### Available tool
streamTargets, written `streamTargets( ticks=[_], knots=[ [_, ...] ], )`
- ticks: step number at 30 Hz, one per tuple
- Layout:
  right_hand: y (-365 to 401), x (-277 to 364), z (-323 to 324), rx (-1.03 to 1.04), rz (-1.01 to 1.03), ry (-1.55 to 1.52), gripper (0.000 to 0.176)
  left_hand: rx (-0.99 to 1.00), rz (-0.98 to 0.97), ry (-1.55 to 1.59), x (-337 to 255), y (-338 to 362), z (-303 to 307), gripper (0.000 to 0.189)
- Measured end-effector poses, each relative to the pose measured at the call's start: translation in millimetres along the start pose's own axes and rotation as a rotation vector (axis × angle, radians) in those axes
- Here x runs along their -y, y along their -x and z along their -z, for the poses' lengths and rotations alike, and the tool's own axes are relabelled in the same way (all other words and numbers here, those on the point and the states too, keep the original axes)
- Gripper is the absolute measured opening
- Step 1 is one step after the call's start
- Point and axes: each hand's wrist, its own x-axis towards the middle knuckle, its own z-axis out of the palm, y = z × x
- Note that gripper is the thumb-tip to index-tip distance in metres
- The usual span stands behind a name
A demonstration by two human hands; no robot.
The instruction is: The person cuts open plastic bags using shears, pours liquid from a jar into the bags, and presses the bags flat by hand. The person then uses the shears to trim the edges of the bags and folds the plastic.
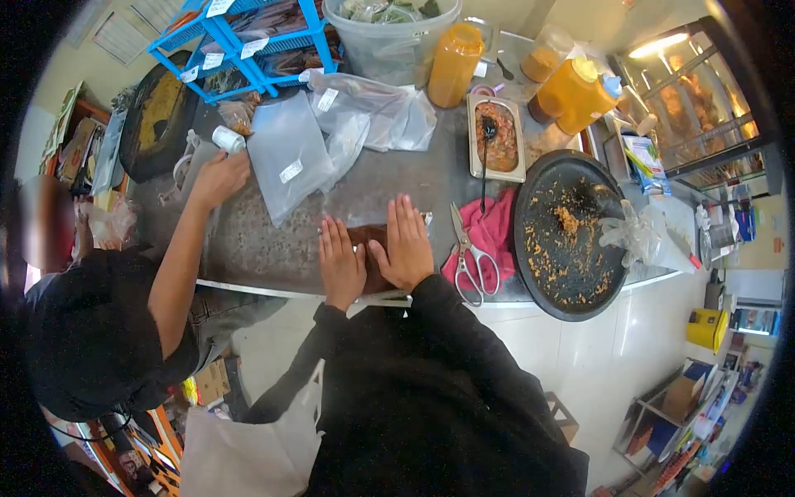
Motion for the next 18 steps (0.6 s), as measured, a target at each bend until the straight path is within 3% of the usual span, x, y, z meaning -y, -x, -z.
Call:
streamTargets(
  ticks=[4,9,12,13,18],
  knots=[
    [10.6,-16.5,-15.0,0.013,0.0,0.118,0.078,-0.092,-0.015,0.033,-18.8,-3.2,21.7,0.06],
    [8.0,-9.8,6.4,0.012,0.01,-0.034,0.074,0.025,0.05,-0.085,-13.5,-3.1,-1.9,0.062],
    [20.5,-30.0,-2.5,0.031,0.048,0.031,0.076,0.017,0.061,-0.081,-19.8,-3.2,-0.3,0.062],
    [21.1,-30.4,-7.5,0.04,0.064,0.003,0.077,-0.125,0.068,0.031,-27.4,-3.8,10.5,0.061],
    [25.0,-22.0,-6.2,0.097,0.016,0.019,0.075,-0.003,0.171,-0.143,-13.7,6.9,-18.8,0.061]
  ],
)
